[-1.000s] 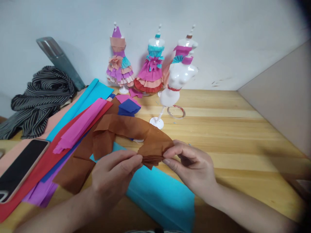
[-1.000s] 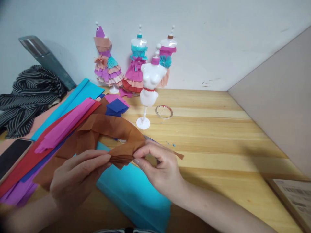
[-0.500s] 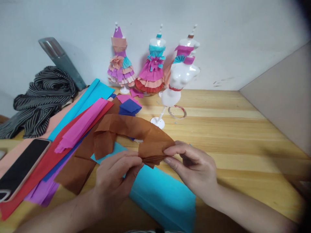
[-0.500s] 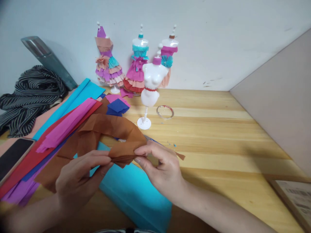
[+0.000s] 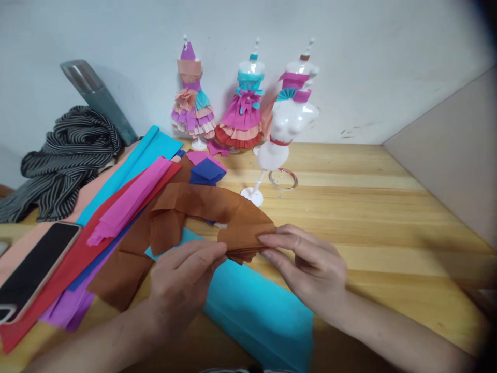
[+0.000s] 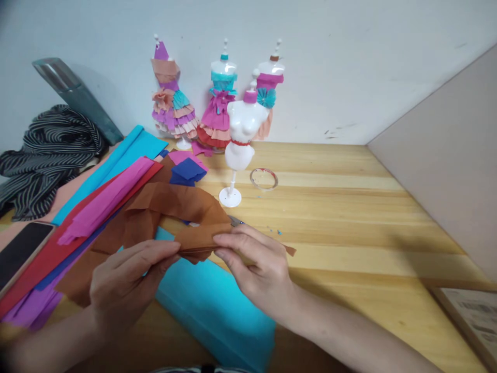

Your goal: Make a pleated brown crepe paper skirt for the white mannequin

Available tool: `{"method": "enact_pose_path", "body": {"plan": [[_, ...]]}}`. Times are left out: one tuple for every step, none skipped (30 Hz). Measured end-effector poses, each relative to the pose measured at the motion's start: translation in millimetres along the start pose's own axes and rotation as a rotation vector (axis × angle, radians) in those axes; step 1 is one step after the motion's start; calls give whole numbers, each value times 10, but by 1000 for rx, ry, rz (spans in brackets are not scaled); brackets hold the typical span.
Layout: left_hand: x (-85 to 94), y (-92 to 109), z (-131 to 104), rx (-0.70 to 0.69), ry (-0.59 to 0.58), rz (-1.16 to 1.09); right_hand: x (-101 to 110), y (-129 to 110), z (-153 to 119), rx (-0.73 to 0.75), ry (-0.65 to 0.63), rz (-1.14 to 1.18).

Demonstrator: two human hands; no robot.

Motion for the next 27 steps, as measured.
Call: {"method": "enact_pose_path", "body": {"plan": [[11, 7, -8, -6, 15, 14, 5, 6, -1, -7, 6, -1], [17, 12, -18, -11, 27, 26, 10, 13, -3, -14, 13, 0], [20, 13, -29, -17, 37, 36, 14, 20, -4, -20, 18, 2], [17, 13, -41, -24, 42, 45, 15, 25, -5, -23, 21, 6], [10, 11, -55, -33, 43, 55, 15, 26, -6, -20, 22, 10], [6, 8, -73, -43, 48, 65, 15, 26, -5, -16, 23, 15], [-1, 9, -92, -62, 46, 69, 16, 26, -6, -12, 26, 19], [-10, 11, -111, -85, 38, 67, 15, 27, -6, -10, 27, 22], [-14, 15, -132, -110, 33, 58, 16, 31, -8, -12, 32, 22], [-10, 22, -152, -134, 32, 47, 15, 37, -9, -18, 33, 19], [-1, 25, -167, -149, 31, 37, 12, 43, -12, -25, 32, 14], [5, 35, -176, -164, 22, 37, 9, 49, -15, -31, 31, 9], [7, 46, -177, -173, 5, 48, 7, 52, -18, -34, 29, 4], [16, 58, -175, -178, -4, 65, 4, 53, -20, -32, 27, 1], [22, 74, -169, -187, -17, 86, 1, 52, -22, -29, 23, -3], [27, 87, -162, -192, -27, 105, -2, 49, -24, -24, 20, -7], [36, 98, -157, -196, -29, 119, -1, 43, -25, -17, 20, -12], [42, 103, -156, -196, -26, 128, -1, 39, -26, -12, 20, -18], [44, 98, -157, -187, -25, 131, 2, 33, -26, -7, 21, -23], [28, 89, -161, -179, -37, 134, 5, 28, -27, -3, 23, -30], [14, 77, -172, -172, -39, 131, 7, 24, -26, -3, 22, -38], [3, 61, -187, -165, -34, 126, 7, 19, -25, -4, 19, -48], [-8, 46, -204, -160, -27, 119, 7, 14, -24, -3, 17, -59], [-19, 31, -219, -157, -21, 110, 6, 9, -22, -3, 12, -68], [-24, 19, -230, -156, -14, 103, 6, 2, -19, 2, 9, -75], [-25, 13, -234, -157, -10, 99, 5, -3, -17, 6, 7, -80], [-21, 14, -232, -158, -9, 98, 5, -9, -15, 13, 6, -81]]}}
Point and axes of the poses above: each hand's wrist, its own z-axis towards the middle knuckle, its own x-axis out of the back of the hand, y = z × x, the point moved 8 cm from there along z, towards the middle knuckle, and after that the axes turned 15 degrees about -y, right-handed, at the moved point
